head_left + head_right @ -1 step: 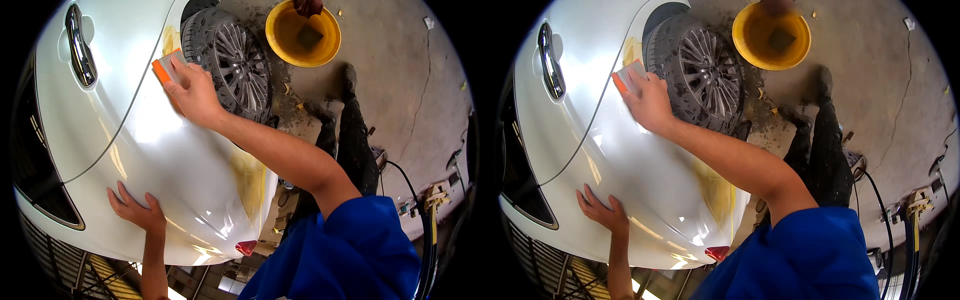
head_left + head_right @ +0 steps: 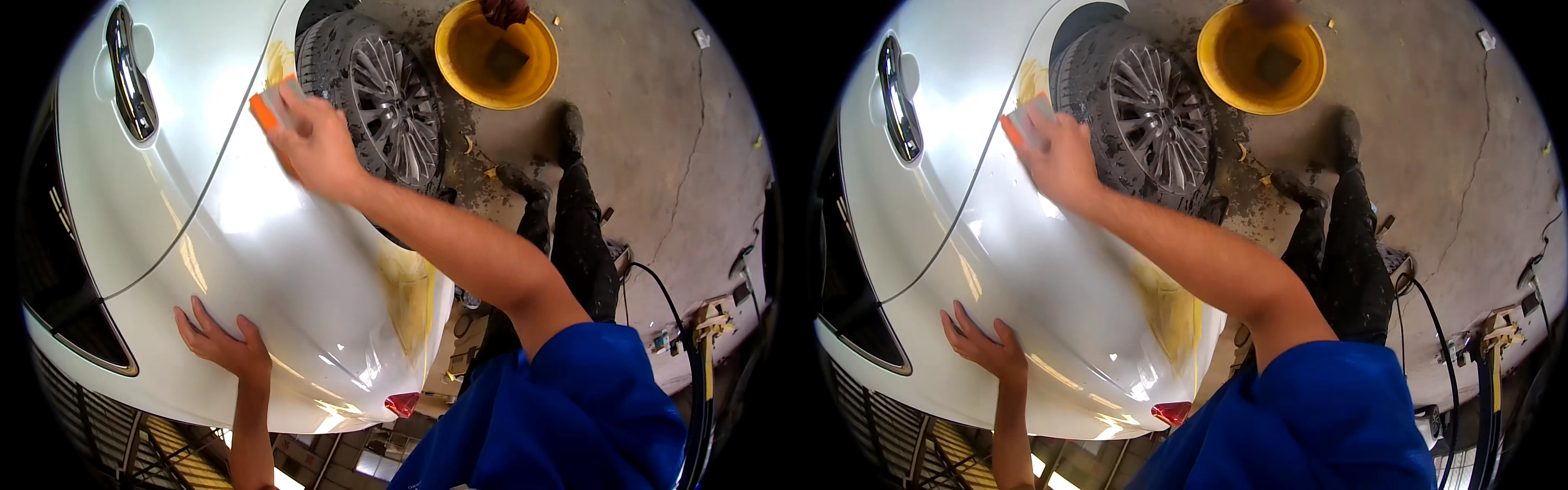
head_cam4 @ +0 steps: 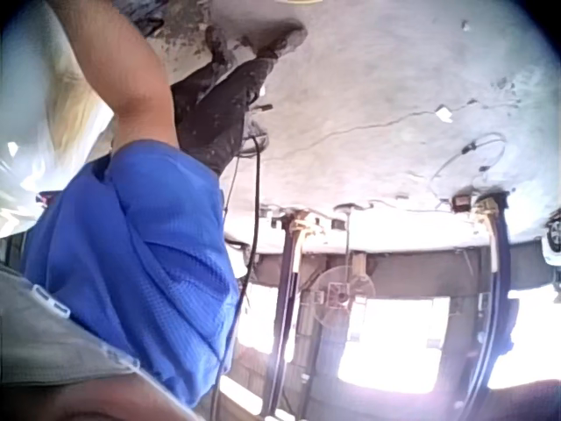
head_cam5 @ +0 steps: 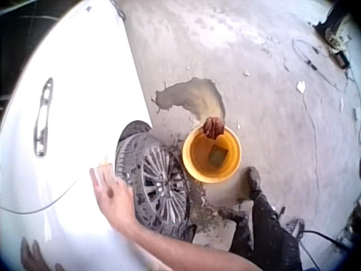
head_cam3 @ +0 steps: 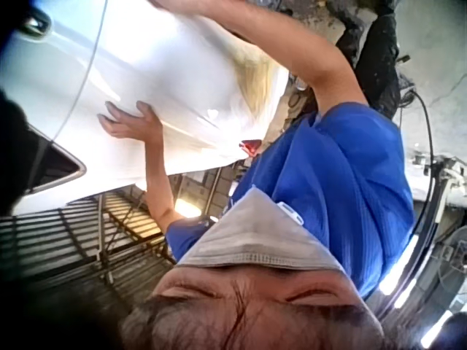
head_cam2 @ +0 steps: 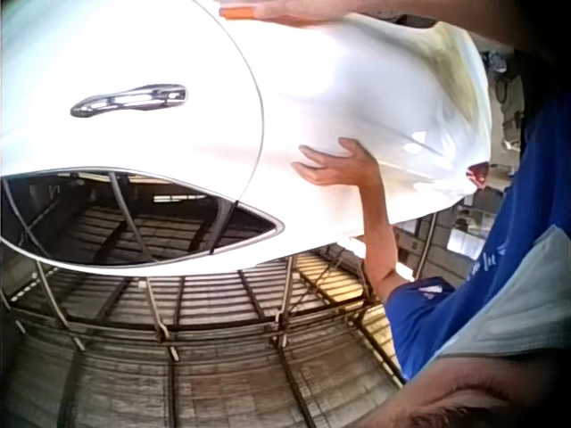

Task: The person sands the rear quarter panel of a white car using a sanding block and a cloth. They repeatedly dip the sanding block into a yellow bucket of water and wipe the panel while working around the taillight and wheel arch.

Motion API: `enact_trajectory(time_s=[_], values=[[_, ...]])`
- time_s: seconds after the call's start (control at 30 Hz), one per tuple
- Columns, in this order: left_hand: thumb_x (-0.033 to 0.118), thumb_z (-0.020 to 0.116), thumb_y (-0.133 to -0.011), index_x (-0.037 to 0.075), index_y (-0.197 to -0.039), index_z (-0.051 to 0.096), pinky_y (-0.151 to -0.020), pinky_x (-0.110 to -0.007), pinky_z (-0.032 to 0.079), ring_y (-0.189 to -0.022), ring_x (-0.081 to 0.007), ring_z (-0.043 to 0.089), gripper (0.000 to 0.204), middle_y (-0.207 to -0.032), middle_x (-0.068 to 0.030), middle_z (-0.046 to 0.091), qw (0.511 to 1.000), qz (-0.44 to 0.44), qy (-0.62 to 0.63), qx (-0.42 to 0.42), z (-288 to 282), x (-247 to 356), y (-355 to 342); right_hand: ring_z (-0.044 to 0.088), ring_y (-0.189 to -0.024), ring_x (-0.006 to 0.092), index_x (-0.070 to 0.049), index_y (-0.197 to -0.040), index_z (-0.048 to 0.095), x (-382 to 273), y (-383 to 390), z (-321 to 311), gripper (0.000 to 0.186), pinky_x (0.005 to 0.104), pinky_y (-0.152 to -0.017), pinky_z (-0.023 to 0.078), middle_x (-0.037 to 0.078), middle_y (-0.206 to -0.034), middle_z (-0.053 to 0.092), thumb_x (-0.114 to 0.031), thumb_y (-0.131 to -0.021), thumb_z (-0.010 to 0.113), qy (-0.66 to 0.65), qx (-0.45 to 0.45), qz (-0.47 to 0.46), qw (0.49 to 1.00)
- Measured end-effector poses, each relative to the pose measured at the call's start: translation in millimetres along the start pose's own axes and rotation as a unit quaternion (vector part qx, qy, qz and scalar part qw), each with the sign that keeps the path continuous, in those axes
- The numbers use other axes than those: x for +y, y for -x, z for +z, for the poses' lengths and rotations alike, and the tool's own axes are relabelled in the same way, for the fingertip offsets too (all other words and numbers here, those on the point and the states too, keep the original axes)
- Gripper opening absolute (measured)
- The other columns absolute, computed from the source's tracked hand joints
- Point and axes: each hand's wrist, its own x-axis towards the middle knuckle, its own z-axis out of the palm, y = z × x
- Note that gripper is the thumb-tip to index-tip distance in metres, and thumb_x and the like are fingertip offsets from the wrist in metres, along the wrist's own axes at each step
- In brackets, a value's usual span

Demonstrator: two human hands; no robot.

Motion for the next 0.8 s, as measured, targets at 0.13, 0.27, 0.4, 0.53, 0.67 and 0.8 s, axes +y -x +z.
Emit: enact_trajectory(time_s=[0.13, 0.27, 0.4, 0.53, 0.67, 0.8], values=[[0.032, 0.055, -0.097, 0.002, -0.159, 0.038, -0.118, -0.058, 0.025, -0.147, -0.0449, 0.029, 0.071, -0.164, -0.0271, 0.024, 1.000, -0.002, -0.007, -0.011, 1.0, 2.2, -4.6, 0.072, -0.082, 0.0160, -0.001, -0.148, 0.054, 10.2, -75.5, -17.0, 0.050, 0.0334, -0.075, 0.060, 0.013, -0.103, 0.075, -0.017, -0.101, 0.062, -0.239, -0.157, 0.324, 0.902], [0.030, 0.057, -0.096, 0.000, -0.158, 0.037, -0.119, -0.059, 0.024, -0.148, -0.0460, 0.026, 0.072, -0.163, -0.0289, 0.023, 0.999, -0.022, -0.006, -0.026, 3.9, 0.7, 4.6, 0.063, -0.095, 0.0211, -0.007, -0.149, 0.056, 4.7, 53.2, -26.8, 0.052, 0.0372, -0.084, 0.052, 0.015, -0.109, 0.067, -0.025, -0.101, 0.064, -0.066, -0.077, 0.044, 0.994], [0.029, 0.058, -0.095, -0.001, -0.158, 0.037, -0.119, -0.060, 0.023, -0.148, -0.0463, 0.025, 0.073, -0.163, -0.0292, 0.023, 1.000, -0.009, -0.005, -0.022, -0.3, -0.9, 4.7, 0.060, -0.101, 0.0251, -0.008, -0.148, 0.056, -8.1, 67.8, -43.7, 0.053, 0.0401, -0.092, 0.049, 0.016, -0.107, 0.063, -0.028, -0.100, 0.065, -0.062, -0.066, 0.038, 0.995], [0.039, 0.052, -0.101, 0.003, -0.158, 0.038, -0.119, -0.058, 0.025, -0.148, -0.0447, 0.028, 0.069, -0.164, -0.0281, 0.024, 1.000, 0.009, 0.006, 0.000, 5.3, 4.6, -9.0, 0.063, -0.098, 0.0286, -0.002, -0.135, 0.056, 34.0, -28.3, -25.9, 0.042, 0.0416, -0.091, 0.049, 0.019, -0.118, 0.065, -0.017, -0.097, 0.066, -0.254, -0.147, 0.229, 0.928], [0.039, 0.053, -0.101, 0.003, -0.158, 0.038, -0.119, -0.058, 0.025, -0.148, -0.0444, 0.028, 0.069, -0.164, -0.0280, 0.024, 1.000, -0.006, -0.012, -0.013, 1.7, 1.3, -0.3, 0.062, -0.106, 0.0270, -0.004, -0.150, 0.051, -1.6, 103.4, -57.1, 0.055, 0.0443, -0.098, 0.047, 0.015, -0.115, 0.063, -0.020, -0.099, 0.068, -0.071, -0.097, 0.049, 0.992], [0.040, 0.053, -0.100, 0.004, -0.159, 0.039, -0.119, -0.058, 0.024, -0.148, -0.0441, 0.029, 0.070, -0.164, -0.0270, 0.025, 1.000, -0.005, 0.007, 0.001, 2.2, -0.2, 2.1, 0.063, -0.102, 0.0192, 0.000, -0.148, 0.050, 11.7, 52.3, -39.5, 0.053, 0.0379, -0.089, 0.053, 0.014, -0.118, 0.063, -0.019, -0.101, 0.066, -0.135, -0.120, 0.107, 0.978]])
